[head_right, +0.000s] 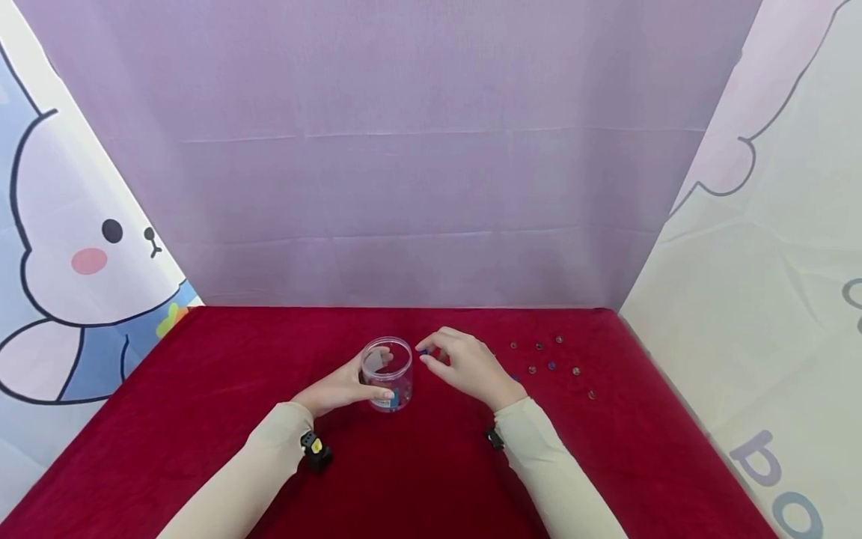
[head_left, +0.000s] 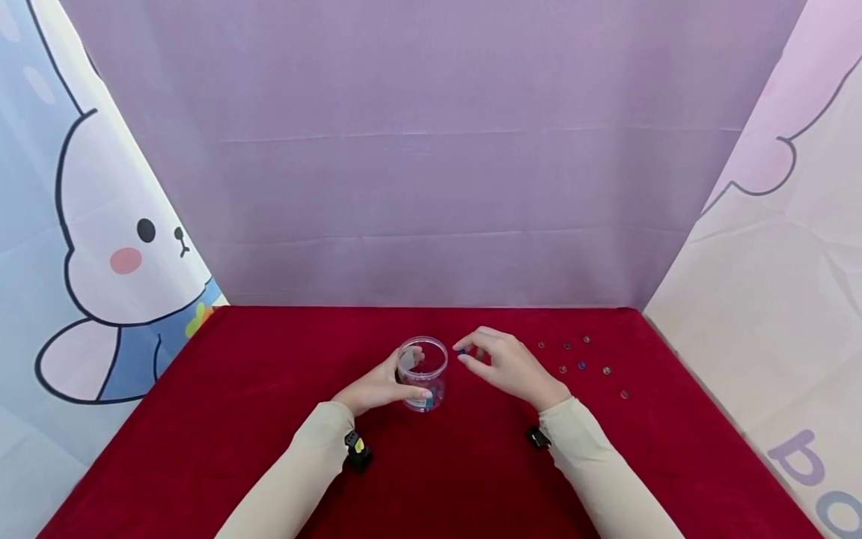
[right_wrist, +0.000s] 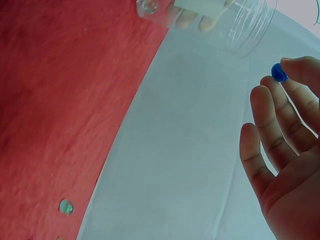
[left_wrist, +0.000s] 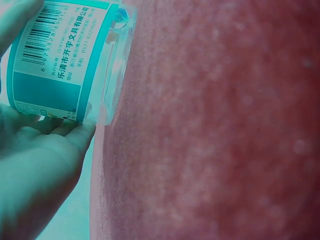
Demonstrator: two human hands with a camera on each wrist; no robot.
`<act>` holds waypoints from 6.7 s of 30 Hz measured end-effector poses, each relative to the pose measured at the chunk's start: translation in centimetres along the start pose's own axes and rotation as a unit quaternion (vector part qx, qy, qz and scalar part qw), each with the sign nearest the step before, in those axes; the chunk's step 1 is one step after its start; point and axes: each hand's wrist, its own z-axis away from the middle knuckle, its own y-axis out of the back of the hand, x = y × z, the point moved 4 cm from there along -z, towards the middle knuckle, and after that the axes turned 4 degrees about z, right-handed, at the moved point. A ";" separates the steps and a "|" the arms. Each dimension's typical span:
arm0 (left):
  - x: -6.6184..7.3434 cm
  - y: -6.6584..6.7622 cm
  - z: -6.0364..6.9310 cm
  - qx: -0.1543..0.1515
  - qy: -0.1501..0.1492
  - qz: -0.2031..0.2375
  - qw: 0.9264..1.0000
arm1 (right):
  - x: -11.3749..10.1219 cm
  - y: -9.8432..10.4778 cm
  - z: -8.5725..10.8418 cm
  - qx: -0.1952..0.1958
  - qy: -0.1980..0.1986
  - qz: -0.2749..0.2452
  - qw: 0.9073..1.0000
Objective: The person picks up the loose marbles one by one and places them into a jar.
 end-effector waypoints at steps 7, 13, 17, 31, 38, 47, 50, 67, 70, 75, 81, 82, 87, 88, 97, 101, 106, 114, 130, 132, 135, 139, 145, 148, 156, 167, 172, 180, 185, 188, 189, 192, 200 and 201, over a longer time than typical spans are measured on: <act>0.0 0.0 0.0 -0.002 0.004 0.006 1.000 | -1.0 -0.8 -0.8 0.008 0.016 -0.023 1.000; -0.2 0.0 -0.1 -0.002 0.006 0.008 1.000 | -1.6 -1.5 -1.4 0.004 0.025 -0.034 0.999; -0.3 0.1 -0.2 -0.002 0.005 0.011 1.000 | -2.0 -2.0 -1.7 0.008 0.032 -0.034 0.999; -0.5 -0.1 -0.4 -0.010 0.007 0.027 1.000 | -2.5 -2.5 -2.1 0.005 0.037 -0.034 0.999; -0.5 0.0 -0.4 -0.009 0.002 0.024 1.000 | -2.1 -2.3 -1.7 0.002 0.025 -0.031 0.999; -0.3 0.0 -0.3 -0.009 0.001 0.016 1.000 | -1.7 -1.9 -1.2 -0.002 0.012 -0.027 1.000; -0.3 0.0 -0.2 -0.007 0.002 0.013 1.000 | -1.5 -1.8 -1.0 -0.005 0.010 -0.030 0.999; 0.0 0.0 -0.1 -0.002 -0.005 -0.003 1.000 | -0.2 0.2 0.6 0.005 -0.001 0.010 1.000; -0.2 0.0 -0.1 -0.003 -0.005 -0.002 1.000 | 0.5 0.5 1.1 0.007 -0.007 0.013 1.000; -0.2 0.1 -0.1 -0.004 -0.005 -0.004 1.000 | 1.6 1.1 2.1 0.013 -0.021 0.018 1.000; 0.2 0.2 0.1 -0.004 -0.003 -0.009 1.000 | 2.9 1.7 3.2 0.011 -0.036 0.032 0.999; 0.2 0.2 0.1 -0.004 -0.003 -0.009 1.000 | 3.0 1.8 3.3 0.010 -0.039 0.032 0.999; -0.1 0.2 0.0 -0.003 -0.006 -0.007 1.000 | 3.8 2.3 4.0 0.006 -0.058 0.035 0.998; -0.1 0.2 0.0 -0.004 -0.007 -0.006 1.000 | 3.9 2.4 4.1 0.005 -0.060 0.032 0.998; 0.0 0.1 0.0 -0.003 -0.012 -0.011 1.000 | 5.2 3.7 5.3 0.014 -0.078 0.047 0.996; 0.2 0.1 0.0 -0.004 -0.011 -0.011 1.000 | 5.9 4.4 5.9 0.015 -0.091 0.057 0.994; 0.1 0.1 0.0 -0.005 -0.009 -0.011 1.000 | 6.8 5.0 6.8 0.003 -0.114 0.059 0.992; 0.1 0.1 0.1 -0.003 -0.009 -0.008 1.000 | 7.8 5.2 7.8 -0.001 -0.125 0.083 0.989; 0.0 0.0 0.0 -0.003 -0.006 -0.007 1.000 | 9.4 4.2 8.9 -0.078 -0.182 0.069 0.978; 0.0 0.0 0.1 -0.004 -0.005 -0.004 1.000 | 9.6 4.0 9.0 -0.087 -0.179 0.073 0.977; 0.0 -0.1 0.1 -0.005 -0.002 -0.002 1.000 | 9.9 3.8 9.1 -0.093 -0.179 0.077 0.976; 0.0 -0.1 0.0 -0.005 0.000 -0.004 1.000 | 10.2 3.6 9.2 -0.101 -0.185 0.074 0.975; 0.1 0.0 0.0 -0.005 -0.005 -0.005 1.000 | 10.3 3.3 9.4 -0.132 -0.211 0.070 0.966; 0.1 0.0 0.0 -0.004 -0.002 -0.007 1.000 | 10.3 3.0 9.5 -0.144 -0.216 0.066 0.963; 0.0 0.0 -0.1 -0.006 -0.005 -0.005 1.000 | 10.2 2.8 9.8 -0.152 -0.209 0.060 0.964; 0.0 0.0 0.3 0.000 0.003 0.001 1.000 | 10.4 2.6 9.7 -0.162 -0.220 0.061 0.960; 0.2 0.0 0.3 0.000 0.000 -0.001 1.000 | 10.2 2.6 9.4 -0.164 -0.215 0.059 0.961; 0.3 0.2 0.1 0.000 -0.004 -0.010 1.000 | 10.3 2.5 8.8 -0.167 -0.225 0.051 0.959; 0.2 0.2 0.0 -0.001 -0.006 -0.013 1.000 | 10.7 2.3 8.5 -0.170 -0.227 0.055 0.957; 0.2 0.1 0.0 0.000 -0.005 -0.010 1.000 | 10.9 2.2 8.4 -0.171 -0.236 0.059 0.955; 0.2 0.1 0.0 0.000 -0.003 -0.010 1.000 | 10.9 2.3 8.4 -0.172 -0.238 0.061 0.954; 0.2 0.1 0.1 -0.001 -0.002 -0.008 1.000 | 10.9 2.3 8.4 -0.174 -0.246 0.062 0.951; 0.2 0.1 0.1 -0.003 -0.003 -0.004 1.000 | 10.7 2.4 8.6 -0.170 -0.239 0.060 0.954; 0.2 0.1 0.1 -0.003 -0.003 -0.003 1.000 | 10.7 2.4 8.7 -0.171 -0.238 0.059 0.954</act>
